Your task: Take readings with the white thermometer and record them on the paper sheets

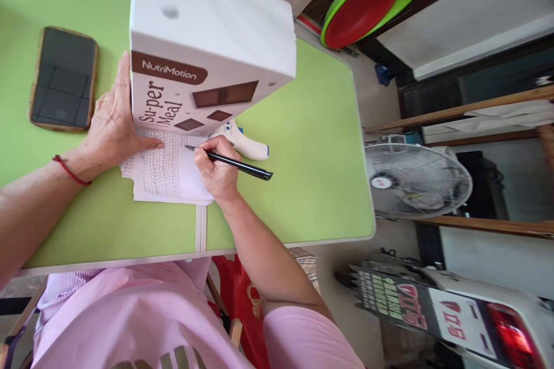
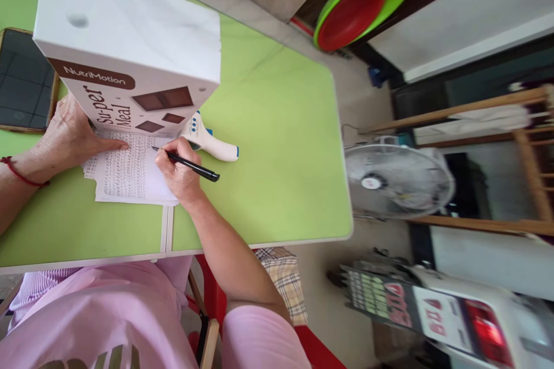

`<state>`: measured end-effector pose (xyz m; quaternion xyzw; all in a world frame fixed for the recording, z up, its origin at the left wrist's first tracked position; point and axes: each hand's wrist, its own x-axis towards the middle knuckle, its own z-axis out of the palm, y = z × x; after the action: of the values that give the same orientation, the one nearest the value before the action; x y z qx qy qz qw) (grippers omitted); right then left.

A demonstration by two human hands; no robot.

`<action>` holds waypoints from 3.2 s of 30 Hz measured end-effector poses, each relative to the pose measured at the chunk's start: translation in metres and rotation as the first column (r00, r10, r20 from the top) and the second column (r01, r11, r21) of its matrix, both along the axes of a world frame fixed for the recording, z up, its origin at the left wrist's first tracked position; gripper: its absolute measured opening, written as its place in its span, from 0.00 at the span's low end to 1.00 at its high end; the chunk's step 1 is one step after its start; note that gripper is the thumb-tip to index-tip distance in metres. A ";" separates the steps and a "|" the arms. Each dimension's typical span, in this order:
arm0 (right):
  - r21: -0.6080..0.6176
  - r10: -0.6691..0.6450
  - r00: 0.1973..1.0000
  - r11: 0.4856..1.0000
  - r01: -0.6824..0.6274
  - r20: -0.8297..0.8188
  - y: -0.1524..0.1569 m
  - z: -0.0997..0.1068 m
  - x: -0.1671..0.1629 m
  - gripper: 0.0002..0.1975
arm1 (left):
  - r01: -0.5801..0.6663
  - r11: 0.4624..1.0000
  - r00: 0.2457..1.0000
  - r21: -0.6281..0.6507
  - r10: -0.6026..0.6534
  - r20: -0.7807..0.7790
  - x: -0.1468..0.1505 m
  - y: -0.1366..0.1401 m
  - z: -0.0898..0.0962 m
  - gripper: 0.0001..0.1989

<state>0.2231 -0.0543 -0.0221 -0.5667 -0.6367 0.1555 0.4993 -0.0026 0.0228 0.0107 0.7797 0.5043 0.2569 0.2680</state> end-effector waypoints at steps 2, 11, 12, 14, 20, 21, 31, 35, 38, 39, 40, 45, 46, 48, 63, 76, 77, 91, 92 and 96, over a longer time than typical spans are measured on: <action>0.019 0.004 1.000 1.000 -0.003 -0.010 0.000 0.000 0.000 0.09 | -0.001 1.000 1.000 -0.001 0.001 -0.007 0.000 -0.001 0.002 0.52; 0.101 -0.062 0.998 0.993 0.064 -0.023 0.000 -0.004 -0.001 0.08 | -0.001 1.000 1.000 -0.018 0.001 0.021 0.001 -0.001 0.005 0.53; 0.087 -0.070 0.998 0.994 0.070 -0.007 0.000 -0.004 -0.001 0.08 | 0.000 1.000 1.000 -0.016 0.000 0.023 0.001 0.000 0.005 0.53; 0.068 -0.069 0.998 0.995 0.068 0.011 0.000 -0.003 -0.001 0.09 | 0.000 1.000 1.000 -0.017 0.001 0.024 0.000 0.000 0.005 0.53; 0.110 -0.045 0.999 0.993 0.046 -0.012 0.000 -0.002 0.001 0.09 | -0.022 0.999 1.000 -0.032 0.022 0.000 0.001 -0.001 0.004 0.52; 0.110 -0.046 0.999 0.993 0.048 -0.019 -0.001 -0.002 0.001 0.09 | -0.021 0.999 1.000 -0.025 0.021 -0.015 0.001 -0.001 0.003 0.51; 0.095 -0.025 0.998 0.995 0.029 -0.051 -0.001 -0.003 0.000 0.09 | -0.048 0.998 0.988 -0.031 0.043 -0.149 0.005 -0.003 0.011 0.47; 0.118 -0.022 0.999 0.993 0.027 -0.037 -0.001 -0.002 0.000 0.08 | -0.031 0.999 0.992 -0.019 0.028 -0.121 0.005 -0.002 0.009 0.48; 0.093 -0.035 0.999 0.995 0.037 -0.023 -0.001 -0.002 0.000 0.09 | -0.002 1.000 0.997 0.014 0.003 -0.080 0.004 -0.001 0.005 0.51; 0.080 -0.045 0.999 0.996 0.047 -0.023 -0.001 -0.002 -0.001 0.09 | 0.004 1.000 0.997 0.023 -0.002 -0.071 0.003 -0.001 0.004 0.52; 0.068 -0.056 0.998 0.996 0.058 -0.026 -0.001 -0.002 -0.001 0.09 | 0.006 1.000 0.998 0.030 -0.004 -0.063 0.003 -0.001 0.003 0.53; 0.067 -0.067 0.994 0.995 0.073 -0.091 -0.004 0.000 -0.001 0.09 | 0.012 1.000 0.998 0.000 -0.012 -0.055 0.001 0.001 0.003 0.52; 0.080 -0.060 0.994 0.995 0.067 -0.086 -0.005 0.002 0.001 0.08 | 0.012 1.000 0.998 -0.009 -0.012 -0.055 0.001 0.001 0.004 0.51; 0.123 -0.046 0.999 0.991 0.047 -0.014 -0.008 0.009 0.007 0.05 | 0.022 1.000 0.999 -0.006 -0.023 -0.032 0.000 0.001 0.004 0.49; 0.178 0.084 0.583 0.909 -0.377 0.808 -0.026 0.039 0.014 0.16 | 0.044 0.996 0.991 0.081 -0.054 0.126 -0.013 0.016 -0.018 0.66; -0.155 -0.151 0.802 0.944 0.290 0.578 0.010 0.003 0.084 0.29 | 0.001 1.000 0.999 0.007 -0.001 0.047 -0.006 0.003 0.004 0.56; -0.213 -0.132 0.802 0.928 0.307 0.582 0.011 0.002 0.087 0.29 | 0.001 1.000 0.999 0.017 -0.002 0.053 -0.006 0.004 0.003 0.54; -0.237 0.129 0.826 0.923 -0.302 -0.549 -0.019 0.027 0.005 0.15 | -0.057 0.995 0.998 0.079 0.058 -0.011 -0.006 0.009 -0.014 0.56; -0.268 0.124 0.816 0.907 -0.323 -0.564 -0.019 0.027 0.001 0.16 | -0.062 0.993 0.998 0.096 0.063 -0.012 -0.006 0.010 -0.016 0.55; -0.312 0.070 0.795 0.896 -0.315 -0.602 -0.013 0.028 -0.004 0.19 | -0.057 0.989 0.998 0.134 0.060 -0.017 -0.007 0.011 -0.021 0.54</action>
<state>0.2196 -0.0671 0.0058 -0.5124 -0.4657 0.4963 0.5236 -0.0091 0.0341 -0.0107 0.7834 0.5113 0.2898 0.2022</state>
